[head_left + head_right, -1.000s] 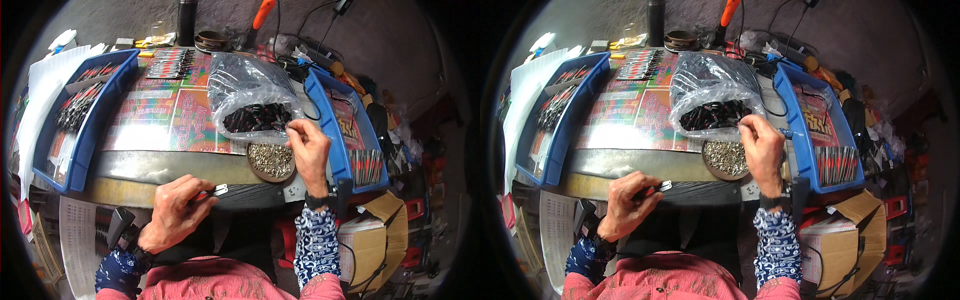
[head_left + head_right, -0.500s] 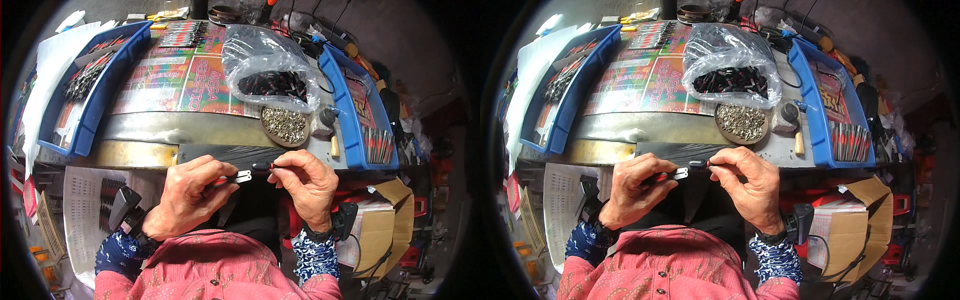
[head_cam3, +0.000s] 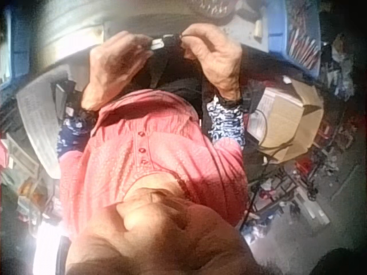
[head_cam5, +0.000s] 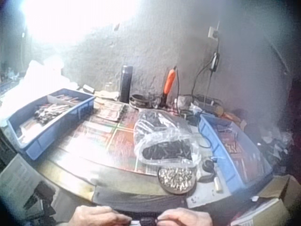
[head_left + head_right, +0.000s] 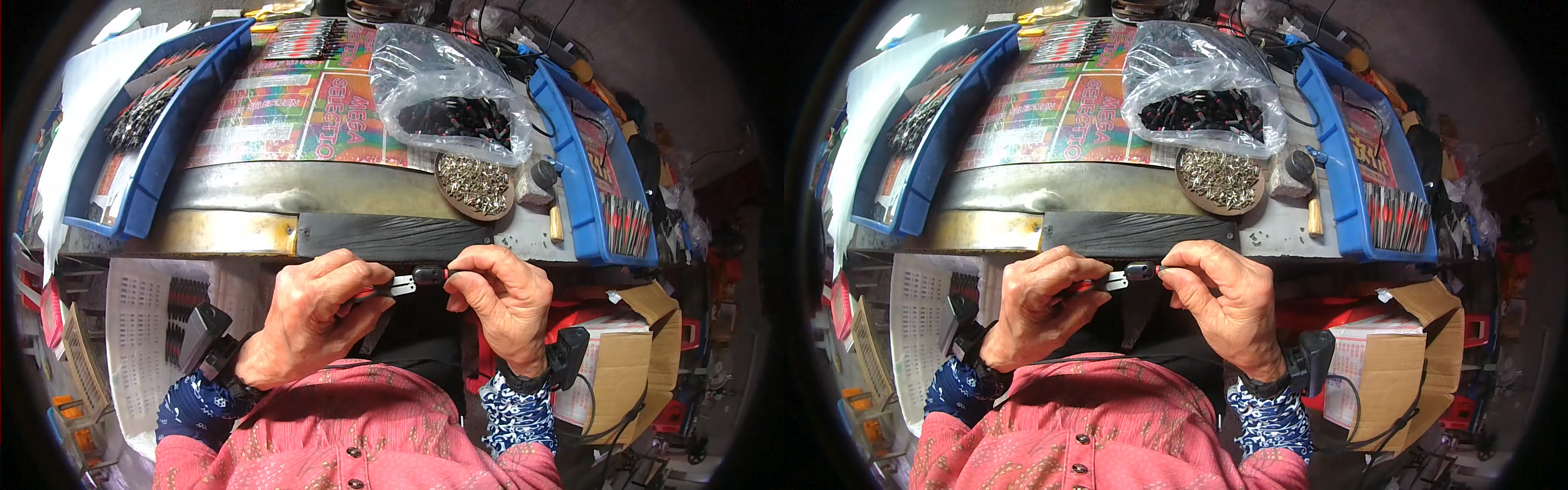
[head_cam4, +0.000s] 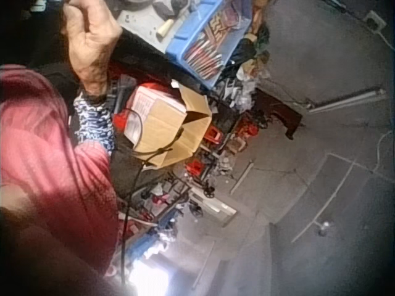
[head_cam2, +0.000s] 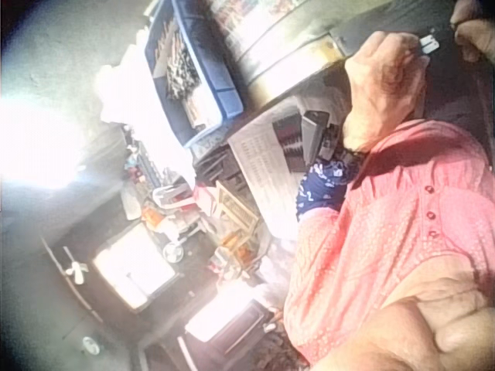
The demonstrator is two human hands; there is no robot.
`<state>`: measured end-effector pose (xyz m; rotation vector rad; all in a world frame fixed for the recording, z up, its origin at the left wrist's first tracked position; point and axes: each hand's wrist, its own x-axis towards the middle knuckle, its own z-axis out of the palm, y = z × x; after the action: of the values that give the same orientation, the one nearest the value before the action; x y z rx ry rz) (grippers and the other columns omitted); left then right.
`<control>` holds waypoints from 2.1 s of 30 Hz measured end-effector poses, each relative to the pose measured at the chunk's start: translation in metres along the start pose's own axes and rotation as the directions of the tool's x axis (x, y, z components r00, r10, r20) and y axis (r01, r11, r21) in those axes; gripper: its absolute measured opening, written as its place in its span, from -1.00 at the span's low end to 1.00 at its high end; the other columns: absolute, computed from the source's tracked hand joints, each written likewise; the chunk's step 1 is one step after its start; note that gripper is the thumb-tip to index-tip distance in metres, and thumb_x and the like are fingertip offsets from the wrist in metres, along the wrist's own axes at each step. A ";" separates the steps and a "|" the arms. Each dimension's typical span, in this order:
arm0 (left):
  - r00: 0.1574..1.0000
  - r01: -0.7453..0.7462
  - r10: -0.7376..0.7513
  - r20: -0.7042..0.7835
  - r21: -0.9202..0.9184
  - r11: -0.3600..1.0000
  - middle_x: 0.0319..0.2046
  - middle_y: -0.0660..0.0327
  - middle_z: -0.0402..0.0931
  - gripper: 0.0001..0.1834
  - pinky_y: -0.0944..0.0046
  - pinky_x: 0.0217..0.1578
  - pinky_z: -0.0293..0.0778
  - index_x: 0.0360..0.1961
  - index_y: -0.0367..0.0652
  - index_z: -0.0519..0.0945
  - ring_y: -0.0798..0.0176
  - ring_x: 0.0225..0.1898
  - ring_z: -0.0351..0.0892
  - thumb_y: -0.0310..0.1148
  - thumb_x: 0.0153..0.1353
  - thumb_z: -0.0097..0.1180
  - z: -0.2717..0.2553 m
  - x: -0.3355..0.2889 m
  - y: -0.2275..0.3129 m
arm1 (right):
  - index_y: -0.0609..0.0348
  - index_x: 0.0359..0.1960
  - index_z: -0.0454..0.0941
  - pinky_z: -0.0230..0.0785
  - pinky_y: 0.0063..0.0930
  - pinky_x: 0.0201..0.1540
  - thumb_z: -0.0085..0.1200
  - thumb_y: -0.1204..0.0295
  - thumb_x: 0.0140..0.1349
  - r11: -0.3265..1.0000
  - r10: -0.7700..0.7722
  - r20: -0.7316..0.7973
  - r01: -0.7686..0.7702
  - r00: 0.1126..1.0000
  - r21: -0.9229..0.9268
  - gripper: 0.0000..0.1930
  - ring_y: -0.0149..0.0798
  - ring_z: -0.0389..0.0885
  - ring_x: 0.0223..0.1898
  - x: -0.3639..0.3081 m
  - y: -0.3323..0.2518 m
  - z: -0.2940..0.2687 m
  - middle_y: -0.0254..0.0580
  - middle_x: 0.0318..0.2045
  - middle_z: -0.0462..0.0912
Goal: The person repeatedly picks small black plastic housings and metal pins from trays, inserts the pins into the housings, and places the assembled units into a blue bin. The person also uses a magnifying glass to inspect the components during assembly.
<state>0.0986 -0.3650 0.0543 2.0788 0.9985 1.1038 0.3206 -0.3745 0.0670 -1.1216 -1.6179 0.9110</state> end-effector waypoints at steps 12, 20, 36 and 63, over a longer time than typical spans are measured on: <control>0.998 -0.045 0.043 0.043 0.030 0.999 -0.49 0.13 0.49 -0.72 0.16 -0.47 0.46 -0.25 -0.23 0.59 0.04 -0.48 0.54 -0.56 -0.05 0.32 0.004 -0.006 -0.002 | 0.31 -0.31 0.60 0.36 -0.67 -0.56 0.15 0.60 0.24 0.994 0.093 0.130 -0.099 0.987 0.045 -0.96 -0.55 0.51 -0.60 0.004 0.003 -0.002 -0.31 -0.50 0.59; 0.998 -0.055 0.052 0.047 0.057 0.997 -0.47 0.17 0.54 -0.73 0.31 -0.53 0.47 -0.23 -0.21 0.63 0.23 -0.53 0.57 -0.53 -0.02 0.31 0.007 -0.010 -0.008 | 0.36 -0.33 0.62 0.42 -0.68 -0.55 0.15 0.63 0.21 0.998 0.046 0.167 -0.051 0.985 0.025 -0.96 -0.51 0.56 -0.58 0.005 0.010 -0.004 -0.25 -0.47 0.62; 0.995 -0.051 0.053 0.084 -0.021 0.998 -0.48 0.10 0.52 -0.72 0.20 -0.51 0.47 -0.24 -0.26 0.60 0.07 -0.49 0.56 -0.58 -0.04 0.32 0.016 -0.017 -0.010 | 0.37 -0.23 0.61 0.51 -0.64 -0.39 0.25 0.61 0.15 0.976 0.113 0.305 -0.163 0.946 0.145 -0.83 -0.43 0.64 -0.48 -0.006 0.020 0.005 -0.20 -0.39 0.66; 0.997 -0.058 0.056 0.060 0.041 0.997 -0.48 0.14 0.57 -0.72 0.26 -0.53 0.46 -0.25 -0.21 0.62 0.13 -0.52 0.57 -0.51 -0.06 0.35 0.023 -0.047 -0.023 | 0.30 -0.23 0.62 0.45 -0.54 -0.48 0.26 0.61 0.06 0.983 -0.122 0.276 0.154 0.953 -0.098 -0.79 -0.36 0.63 -0.54 -0.030 0.037 0.029 -0.17 -0.50 0.64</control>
<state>0.0923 -0.3936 0.0055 2.1730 0.9476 1.0515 0.3069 -0.3937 0.0163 -0.9802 -1.9701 0.9149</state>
